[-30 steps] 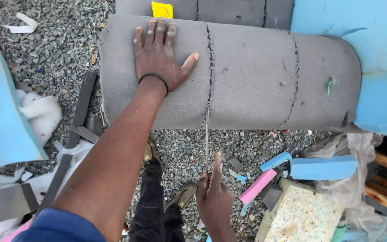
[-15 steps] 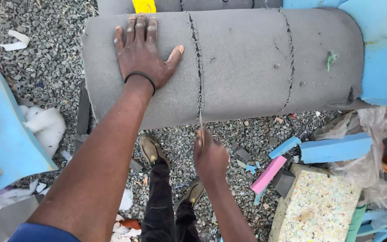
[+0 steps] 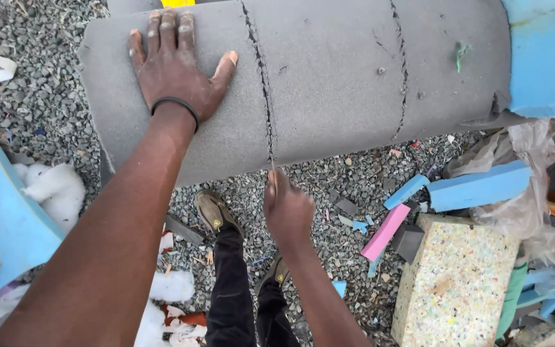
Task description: Measuring and marking lines on a large piece of upholstery foam using a tape measure and a marking tool.
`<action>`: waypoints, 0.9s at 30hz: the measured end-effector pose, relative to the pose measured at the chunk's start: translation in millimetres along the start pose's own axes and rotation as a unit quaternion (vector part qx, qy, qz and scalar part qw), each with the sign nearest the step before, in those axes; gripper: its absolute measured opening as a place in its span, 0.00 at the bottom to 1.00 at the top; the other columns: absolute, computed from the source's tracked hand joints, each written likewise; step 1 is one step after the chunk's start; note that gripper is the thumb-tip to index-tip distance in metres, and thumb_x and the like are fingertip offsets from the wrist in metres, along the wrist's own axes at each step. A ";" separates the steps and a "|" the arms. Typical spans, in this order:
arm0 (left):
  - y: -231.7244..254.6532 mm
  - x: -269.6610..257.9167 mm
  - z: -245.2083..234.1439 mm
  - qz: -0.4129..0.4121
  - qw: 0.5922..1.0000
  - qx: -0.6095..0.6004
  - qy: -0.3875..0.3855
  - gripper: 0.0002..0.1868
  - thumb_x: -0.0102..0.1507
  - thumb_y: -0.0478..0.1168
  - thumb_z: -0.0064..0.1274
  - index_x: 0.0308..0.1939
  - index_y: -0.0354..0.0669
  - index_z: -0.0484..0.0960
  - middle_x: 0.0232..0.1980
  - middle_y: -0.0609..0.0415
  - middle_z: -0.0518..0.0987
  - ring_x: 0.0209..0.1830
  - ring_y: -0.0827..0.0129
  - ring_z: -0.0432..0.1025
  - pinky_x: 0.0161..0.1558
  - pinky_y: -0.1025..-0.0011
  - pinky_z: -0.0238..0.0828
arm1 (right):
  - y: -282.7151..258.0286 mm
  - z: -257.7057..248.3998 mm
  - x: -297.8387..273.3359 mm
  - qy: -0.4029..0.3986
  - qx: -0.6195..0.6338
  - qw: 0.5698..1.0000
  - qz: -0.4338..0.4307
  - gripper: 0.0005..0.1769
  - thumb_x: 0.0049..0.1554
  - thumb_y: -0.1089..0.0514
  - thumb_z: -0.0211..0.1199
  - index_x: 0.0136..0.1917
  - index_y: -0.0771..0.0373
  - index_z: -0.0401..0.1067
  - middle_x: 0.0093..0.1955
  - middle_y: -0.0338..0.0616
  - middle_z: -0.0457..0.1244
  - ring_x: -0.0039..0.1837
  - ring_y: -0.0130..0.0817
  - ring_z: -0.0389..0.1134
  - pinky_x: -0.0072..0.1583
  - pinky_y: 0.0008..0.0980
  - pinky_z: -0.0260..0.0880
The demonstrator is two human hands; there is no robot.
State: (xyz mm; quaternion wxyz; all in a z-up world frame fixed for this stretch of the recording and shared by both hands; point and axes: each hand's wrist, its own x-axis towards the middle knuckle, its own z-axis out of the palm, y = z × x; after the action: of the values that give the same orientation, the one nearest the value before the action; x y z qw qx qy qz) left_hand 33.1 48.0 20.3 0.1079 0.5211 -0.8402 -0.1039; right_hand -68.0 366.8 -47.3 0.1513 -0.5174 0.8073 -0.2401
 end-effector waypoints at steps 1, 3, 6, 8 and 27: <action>-0.3 1.1 0.3 0.003 1.000 0.000 0.002 0.63 0.81 0.88 0.36 1.02 0.42 0.62 1.02 0.35 0.58 1.01 0.39 0.43 0.95 0.33 0.21 | 5.9 3.8 -16.2 0.003 0.000 1.000 0.001 0.25 0.88 0.47 0.38 0.75 0.62 0.72 0.30 0.32 0.67 0.25 0.25 0.67 0.26 0.23 0.61; -0.9 -2.3 1.7 0.005 1.000 0.006 0.000 0.62 0.81 0.88 0.36 1.02 0.42 0.64 1.02 0.37 0.59 1.01 0.39 0.44 0.94 0.33 0.22 | 17.0 8.2 -54.5 -0.060 0.016 0.994 0.093 0.21 0.83 0.52 0.52 0.74 0.64 0.80 0.38 0.44 0.76 0.32 0.34 0.79 0.28 0.36 0.82; -0.5 -2.9 1.4 0.005 1.000 0.006 0.007 0.62 0.81 0.86 0.38 1.01 0.40 0.65 1.01 0.36 0.61 1.01 0.38 0.47 0.94 0.33 0.23 | 31.2 15.9 -79.0 -0.092 -0.001 0.991 0.098 0.23 0.82 0.54 0.52 0.79 0.65 0.80 0.35 0.42 0.77 0.28 0.31 0.78 0.24 0.30 0.77; -0.6 -1.0 2.9 0.003 1.000 0.008 0.008 0.62 0.81 0.86 0.38 1.01 0.41 0.66 1.01 0.35 0.61 1.01 0.38 0.46 0.93 0.33 0.23 | 31.5 19.7 -66.1 -0.081 0.007 0.992 0.099 0.27 0.84 0.47 0.49 0.82 0.61 0.78 0.36 0.43 0.76 0.29 0.32 0.78 0.27 0.32 0.78; 5.2 -2.4 -2.8 -0.007 1.000 0.028 0.013 0.61 0.79 0.85 0.39 0.99 0.42 0.67 0.99 0.37 0.65 1.00 0.39 0.50 0.93 0.31 0.30 | 96.8 57.9 -161.4 -0.151 -0.016 0.976 0.158 0.21 0.80 0.46 0.65 0.82 0.47 0.71 0.39 0.36 0.77 0.31 0.29 0.76 0.32 0.31 0.78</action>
State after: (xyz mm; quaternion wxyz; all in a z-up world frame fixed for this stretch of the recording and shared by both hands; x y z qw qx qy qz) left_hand 30.5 52.3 24.3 0.1034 0.5314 -0.8374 -0.0745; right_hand -45.7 533.8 -149.2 0.2991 -0.4159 0.8505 -0.1193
